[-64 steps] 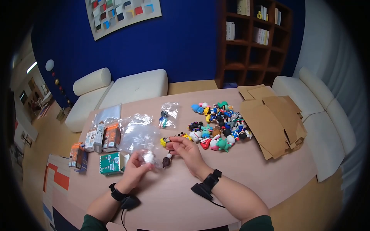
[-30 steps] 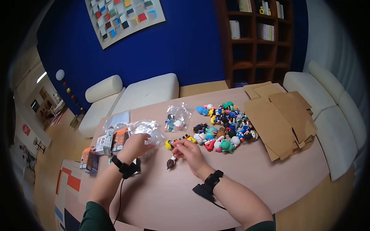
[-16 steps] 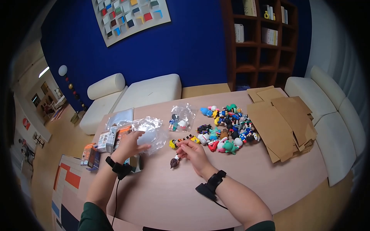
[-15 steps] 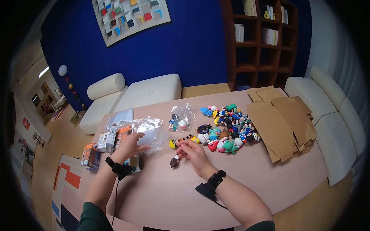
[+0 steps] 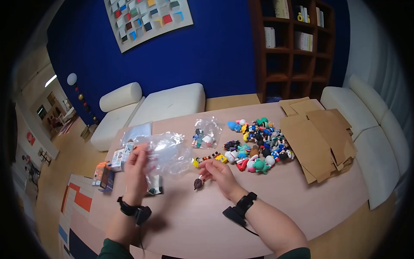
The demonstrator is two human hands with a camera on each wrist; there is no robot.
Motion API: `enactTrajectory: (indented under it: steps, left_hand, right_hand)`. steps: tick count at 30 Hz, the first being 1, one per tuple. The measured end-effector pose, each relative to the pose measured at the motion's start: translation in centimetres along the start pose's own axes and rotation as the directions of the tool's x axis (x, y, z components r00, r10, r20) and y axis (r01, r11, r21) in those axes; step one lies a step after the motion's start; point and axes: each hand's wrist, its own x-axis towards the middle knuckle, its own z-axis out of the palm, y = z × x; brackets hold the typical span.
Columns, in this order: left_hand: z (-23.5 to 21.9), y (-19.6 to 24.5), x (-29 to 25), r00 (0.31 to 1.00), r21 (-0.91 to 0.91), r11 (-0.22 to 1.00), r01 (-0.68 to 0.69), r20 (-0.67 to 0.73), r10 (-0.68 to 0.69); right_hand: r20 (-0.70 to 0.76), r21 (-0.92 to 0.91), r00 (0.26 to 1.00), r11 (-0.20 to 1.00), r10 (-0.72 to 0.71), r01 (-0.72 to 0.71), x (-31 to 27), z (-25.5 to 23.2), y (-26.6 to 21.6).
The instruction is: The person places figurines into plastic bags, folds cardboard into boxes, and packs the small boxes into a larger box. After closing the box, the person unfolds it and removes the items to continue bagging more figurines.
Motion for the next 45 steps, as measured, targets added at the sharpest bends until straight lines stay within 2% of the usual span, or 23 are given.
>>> enactTrajectory:
  steps: [2,4,5,8,10,13,15,17,19,20,21,22,24,26,28,29,32,35,37,39,42,43,45]
  left_hand:
    - [1.0,-2.2,-1.3,0.976,-0.265,0.939,0.218,0.059,-0.210]
    - [3.5,-1.7,-3.5,0.917,-0.416,0.827,0.378,0.050,-0.395]
    - [3.5,-2.8,-4.0,0.902,-0.447,0.791,0.418,0.099,-0.420]
    - [3.8,-4.1,-5.1,0.895,-0.414,0.795,0.443,0.152,-0.420]
    - [3.6,-4.5,-5.4,0.904,-0.442,0.789,0.427,0.219,-0.367]
    - [3.5,-3.7,-5.7,0.854,-0.395,0.758,0.519,0.260,-0.450]
    - [3.2,-4.0,-5.6,0.811,-0.245,0.777,0.581,0.256,-0.526]
    - [2.2,-5.0,-5.3,0.802,-0.279,0.755,0.594,0.277,-0.529]
    - [1.1,-6.6,-4.9,0.792,-0.318,0.727,0.608,0.302,-0.531]
    - [0.6,-7.6,-4.7,0.777,-0.322,0.717,0.618,0.389,-0.495]
    - [0.3,-8.3,-4.7,0.757,-0.327,0.708,0.627,0.472,-0.452]
    - [0.3,-8.4,-4.8,0.759,-0.340,0.700,0.628,0.468,-0.453]
    - [0.6,-8.0,-4.6,0.698,-0.242,0.683,0.689,0.474,-0.537]
    - [0.7,-7.7,-4.5,0.683,-0.221,0.685,0.694,0.504,-0.529]
    - [0.8,-7.5,-4.3,0.671,-0.201,0.693,0.692,0.532,-0.516]
    - [0.8,-7.6,-4.2,0.666,-0.143,0.733,0.665,0.556,-0.497]
    - [0.9,-7.1,-4.1,0.658,-0.077,0.788,0.611,0.603,-0.452]
    - [1.2,-6.3,-3.9,0.658,-0.043,0.837,0.545,0.640,-0.396]
    - [1.3,-5.2,-3.6,0.658,-0.025,0.863,0.504,0.658,-0.366]
    - [1.2,-3.5,-3.2,0.647,0.172,0.910,0.376,0.655,-0.391]
    - [1.1,-2.0,-3.3,0.703,0.188,0.936,0.297,0.621,-0.348]
    - [1.0,-1.2,-3.2,0.699,0.189,0.936,0.297,0.625,-0.348]
    - [0.8,0.5,-3.2,0.787,0.434,0.900,-0.037,0.567,-0.241]
  right_hand:
    - [0.081,-0.061,0.997,0.998,-0.010,0.015,-0.1,0.0,0.4]
    - [0.154,-0.130,0.988,0.991,-0.019,0.039,-0.2,0.1,0.2]
    - [0.175,-0.151,0.984,0.988,-0.017,0.044,-0.3,0.5,0.1]
    - [0.157,-0.140,0.987,0.990,0.023,-0.001,-0.8,1.1,-0.5]
    - [0.140,-0.229,0.984,0.971,0.106,-0.072,-0.2,0.5,0.2]
    - [0.184,-0.326,0.975,0.944,0.122,-0.057,-0.3,0.7,0.4]
    - [0.220,-0.361,0.969,0.932,0.114,-0.028,-0.4,0.8,0.2]
    - [0.253,-0.397,0.961,0.918,0.108,0.001,-0.6,0.9,-0.2]
    - [0.064,-0.255,0.998,0.967,0.027,-0.010,-0.7,1.1,-0.9]
    - [0.065,-0.263,0.997,0.965,0.037,-0.019,-0.6,1.5,-1.3]
    - [0.010,-0.295,0.998,0.954,-0.055,0.056,-0.5,2.0,-1.9]
    - [-0.041,-0.332,0.988,0.935,-0.146,0.125,-0.5,2.7,-2.5]
    - [-0.001,-0.395,0.987,0.907,-0.162,0.148,-0.6,4.1,-4.1]
    - [0.136,-0.797,0.983,0.575,-0.125,0.183,-1.1,5.9,-6.1]
    - [0.159,-0.856,0.985,0.487,-0.073,0.175,-1.2,6.2,-6.4]
    - [0.176,-0.898,0.984,0.403,-0.038,0.177,-1.3,6.4,-6.6]
    - [0.183,-0.919,0.983,0.359,0.020,0.164,-2.0,7.8,-7.8]
    - [0.136,-0.889,0.990,0.436,-0.036,0.138,-2.5,9.6,-8.5]
    - [0.146,-0.899,0.989,0.418,-0.001,0.133,-2.8,9.7,-8.6]
    - [0.153,-0.907,0.988,0.400,0.023,0.131,-3.1,9.9,-8.8]
    - [0.092,-0.927,0.995,0.361,-0.040,0.101,-3.6,10.4,-9.2]
    - [0.106,-0.934,0.994,0.345,0.025,0.091,-3.8,10.7,-9.7]
    - [0.115,-0.940,0.989,0.332,0.089,0.079,-4.1,11.0,-10.0]
